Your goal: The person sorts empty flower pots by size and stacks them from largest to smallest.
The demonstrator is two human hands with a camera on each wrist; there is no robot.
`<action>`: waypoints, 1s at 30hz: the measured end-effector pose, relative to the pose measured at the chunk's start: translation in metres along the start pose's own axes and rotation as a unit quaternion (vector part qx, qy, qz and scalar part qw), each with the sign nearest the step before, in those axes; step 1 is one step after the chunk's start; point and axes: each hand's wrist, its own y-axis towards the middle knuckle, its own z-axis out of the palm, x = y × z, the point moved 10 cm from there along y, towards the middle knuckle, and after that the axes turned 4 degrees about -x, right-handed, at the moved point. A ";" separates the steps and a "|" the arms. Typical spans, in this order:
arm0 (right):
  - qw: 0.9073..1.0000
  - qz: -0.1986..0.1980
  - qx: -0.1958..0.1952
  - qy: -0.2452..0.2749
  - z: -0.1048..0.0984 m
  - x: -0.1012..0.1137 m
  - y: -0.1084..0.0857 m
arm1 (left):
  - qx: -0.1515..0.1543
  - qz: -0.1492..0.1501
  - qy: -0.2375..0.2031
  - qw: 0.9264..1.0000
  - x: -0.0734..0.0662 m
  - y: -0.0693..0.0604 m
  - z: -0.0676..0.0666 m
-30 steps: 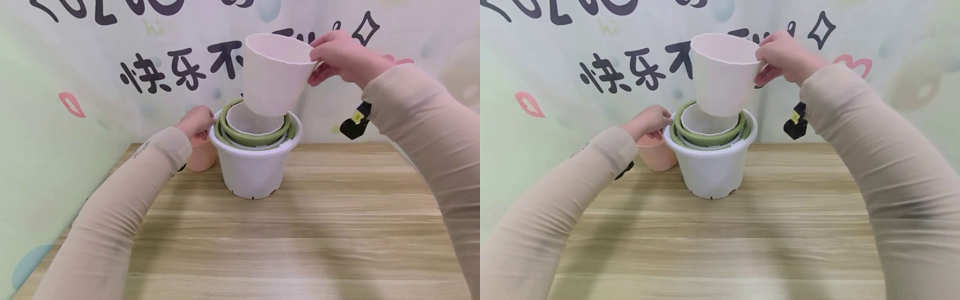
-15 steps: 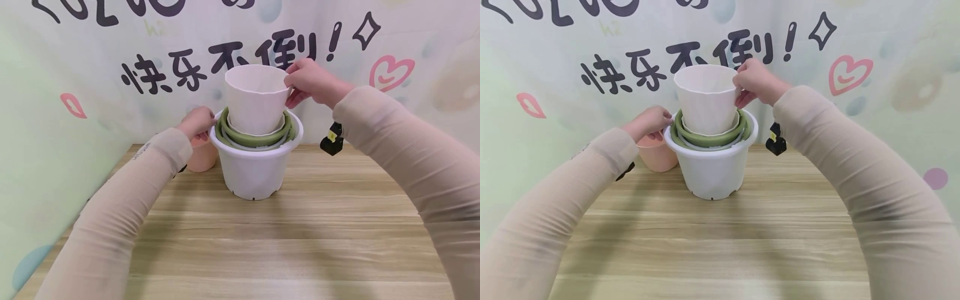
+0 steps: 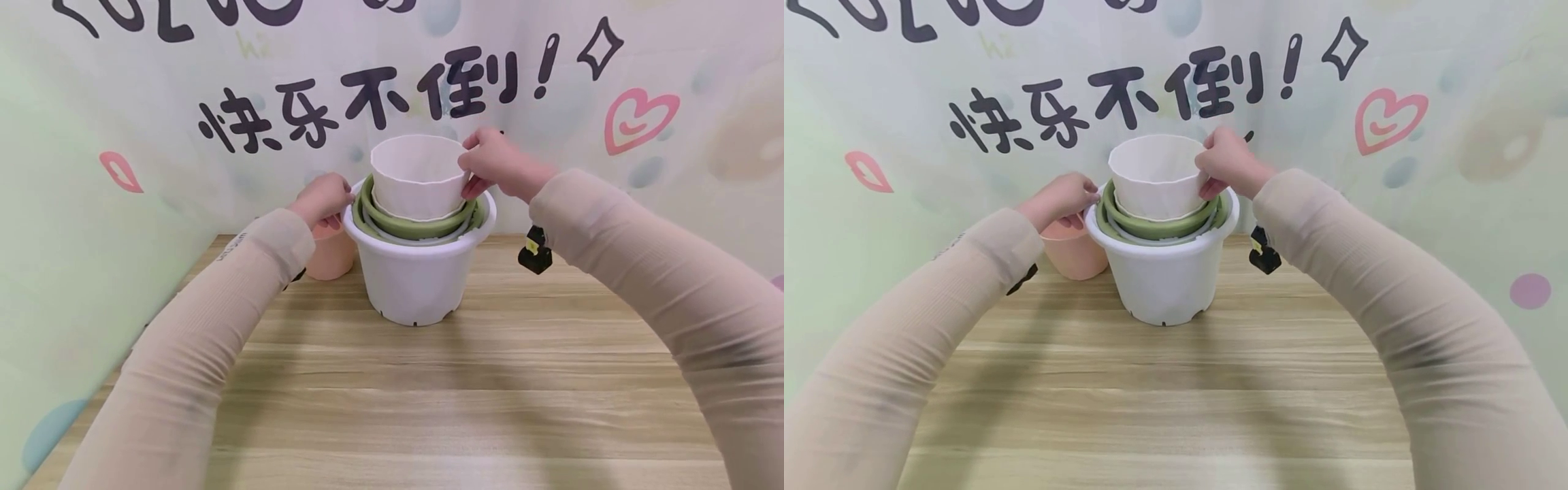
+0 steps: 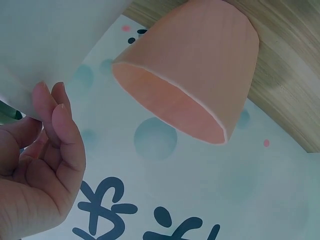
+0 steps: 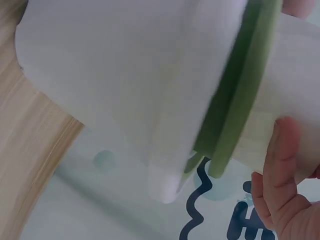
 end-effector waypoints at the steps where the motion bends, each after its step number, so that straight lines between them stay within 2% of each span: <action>1: 1.000 -0.002 -0.004 -0.007 0.000 -0.001 -0.001 | 0.000 0.000 -0.001 1.000 0.000 0.000 0.000; 12: 0.998 -0.016 -0.036 -0.045 -0.002 -0.002 -0.001 | 0.003 -0.005 0.005 1.000 -0.002 -0.005 -0.002; 23: 0.998 -0.022 -0.048 -0.037 -0.004 0.000 -0.002 | -0.001 -0.001 0.004 1.000 -0.003 -0.005 -0.003; 30: 0.996 -0.043 -0.080 -0.016 -0.017 -0.010 0.000 | -0.005 0.004 0.004 1.000 -0.002 -0.004 -0.002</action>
